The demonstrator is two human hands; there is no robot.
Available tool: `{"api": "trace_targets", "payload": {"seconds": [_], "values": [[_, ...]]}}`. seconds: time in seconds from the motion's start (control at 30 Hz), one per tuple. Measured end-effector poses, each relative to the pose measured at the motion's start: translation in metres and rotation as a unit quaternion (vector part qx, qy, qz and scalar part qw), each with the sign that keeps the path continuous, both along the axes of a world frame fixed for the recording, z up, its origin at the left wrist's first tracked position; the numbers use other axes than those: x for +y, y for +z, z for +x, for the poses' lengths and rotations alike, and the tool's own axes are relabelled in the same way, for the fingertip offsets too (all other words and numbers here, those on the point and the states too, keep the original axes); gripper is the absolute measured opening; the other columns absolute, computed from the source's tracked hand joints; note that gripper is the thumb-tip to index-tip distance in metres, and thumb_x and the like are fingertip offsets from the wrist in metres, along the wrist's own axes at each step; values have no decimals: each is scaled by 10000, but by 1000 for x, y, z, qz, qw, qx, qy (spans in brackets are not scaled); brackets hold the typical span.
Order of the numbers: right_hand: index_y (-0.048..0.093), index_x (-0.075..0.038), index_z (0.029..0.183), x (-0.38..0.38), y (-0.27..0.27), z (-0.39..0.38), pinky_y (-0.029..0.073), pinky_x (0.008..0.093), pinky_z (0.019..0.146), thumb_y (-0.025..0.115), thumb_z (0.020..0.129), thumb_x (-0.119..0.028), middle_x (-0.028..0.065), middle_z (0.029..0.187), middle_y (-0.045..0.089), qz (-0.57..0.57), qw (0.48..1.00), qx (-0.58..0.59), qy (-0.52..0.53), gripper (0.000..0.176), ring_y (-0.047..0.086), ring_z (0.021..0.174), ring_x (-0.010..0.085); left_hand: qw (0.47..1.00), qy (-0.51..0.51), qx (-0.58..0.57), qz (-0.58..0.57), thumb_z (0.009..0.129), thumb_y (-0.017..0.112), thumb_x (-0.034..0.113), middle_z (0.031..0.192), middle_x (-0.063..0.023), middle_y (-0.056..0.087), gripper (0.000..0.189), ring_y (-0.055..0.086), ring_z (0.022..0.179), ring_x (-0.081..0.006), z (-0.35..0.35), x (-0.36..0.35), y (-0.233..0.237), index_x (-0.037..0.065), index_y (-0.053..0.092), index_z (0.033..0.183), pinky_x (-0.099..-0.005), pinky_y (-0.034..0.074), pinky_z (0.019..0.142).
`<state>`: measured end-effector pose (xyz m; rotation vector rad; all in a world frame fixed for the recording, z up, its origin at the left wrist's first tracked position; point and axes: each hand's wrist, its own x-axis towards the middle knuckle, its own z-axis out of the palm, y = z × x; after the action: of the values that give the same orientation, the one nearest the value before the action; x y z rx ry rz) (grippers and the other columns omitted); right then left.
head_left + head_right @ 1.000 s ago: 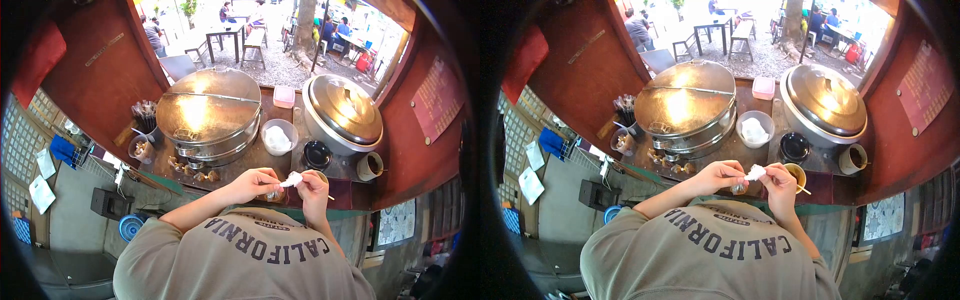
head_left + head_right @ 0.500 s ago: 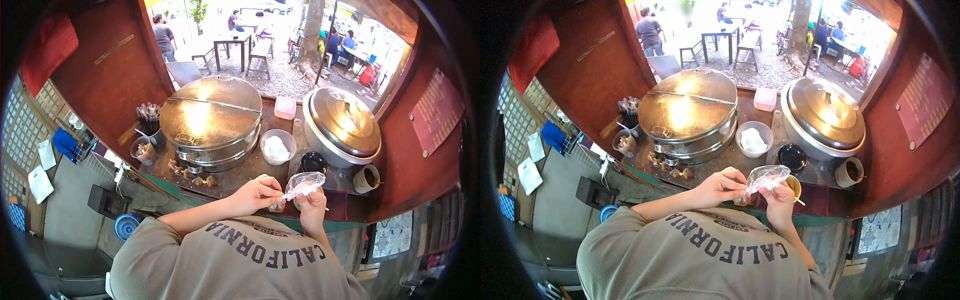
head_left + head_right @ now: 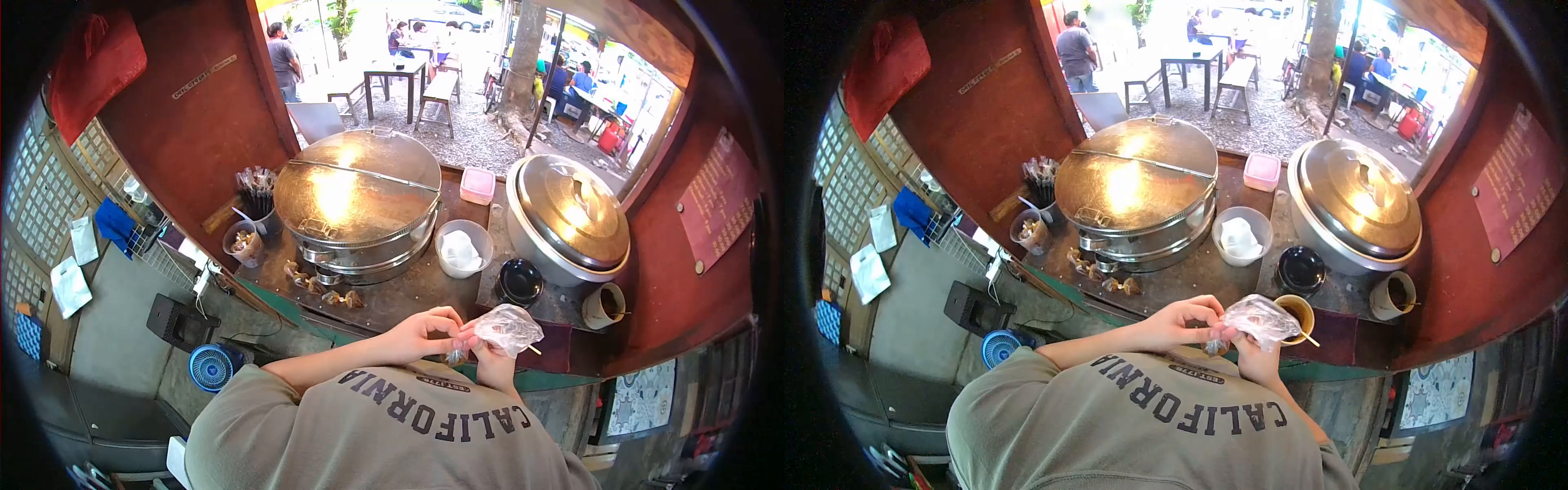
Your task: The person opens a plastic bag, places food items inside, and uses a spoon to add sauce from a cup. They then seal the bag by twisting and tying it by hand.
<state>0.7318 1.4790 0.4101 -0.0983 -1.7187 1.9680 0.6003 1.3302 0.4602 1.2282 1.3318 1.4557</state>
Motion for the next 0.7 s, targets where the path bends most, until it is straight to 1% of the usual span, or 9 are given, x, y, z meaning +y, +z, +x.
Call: {"api": "trace_targets", "payload": {"seconds": [0.07,0.17,0.27,0.3,0.4,0.5,0.53,0.6,0.7], "values": [[669,-19,887,2,-16,3,486,288,738,704,838,-72,65,941,657,-30,999,9,9,79,620,851,154,1000,-5,-2,9,921,642,257,979,-26,514,187,498,1002,-147,4,-2,2,79,700,917,-302,391,914],[674,-23,851,-7,14,0,482,296,734,710,841,-86,61,898,659,-17,997,62,-46,73,617,845,155,1000,-1,2,19,894,664,224,984,-28,533,158,498,1010,-151,6,-4,2,71,667,854,-304,383,919],[673,-25,833,-10,13,2,480,305,731,707,841,-78,62,884,656,-58,995,14,-74,63,612,846,156,999,10,30,28,871,678,197,997,-34,553,143,499,1029,-162,5,-7,3,65,645,825,-316,378,927],[673,-22,857,-9,18,-1,476,309,739,706,837,-67,65,889,656,-9,997,33,-74,59,611,845,164,999,15,42,29,864,682,188,1002,-36,559,140,499,1036,-167,4,-8,3,63,638,817,-320,377,929],[673,-22,868,-13,19,-4,472,311,742,704,837,-67,66,891,655,-34,996,18,-78,63,610,844,173,998,12,58,20,875,686,170,1060,-61,572,135,513,1061,-179,-1,-13,4,54,644,818,-336,379,945],[666,-14,901,-14,13,-7,468,309,774,708,837,-90,65,898,653,10,997,12,-77,107,605,854,170,991,29,125,30,866,692,167,1056,-52,574,128,514,1061,-176,-7,-18,5,55,656,815,-338,385,941],[666,-13,920,-14,11,-8,467,310,784,710,838,-99,66,903,653,20,997,9,-74,127,603,856,169,992,39,121,16,864,695,168,1057,-52,574,122,516,1058,-176,-8,-20,5,57,667,824,-335,388,938],[662,-11,977,-11,16,-11,465,312,810,718,836,-111,75,975,641,7,1000,12,-4,182,593,887,168,992,57,111,-12,858,701,172,1058,-52,574,114,520,1052,-178,-10,-22,3,60,689,842,-330,394,934],[655,-12,1037,-19,33,-16,465,306,830,724,837,-120,86,1087,606,-28,996,30,76,238,577,944,162,994,84,68,5,844,714,218,1012,-40,584,154,536,998,-176,-16,-24,-5,74,719,898,-320,418,892]]}}
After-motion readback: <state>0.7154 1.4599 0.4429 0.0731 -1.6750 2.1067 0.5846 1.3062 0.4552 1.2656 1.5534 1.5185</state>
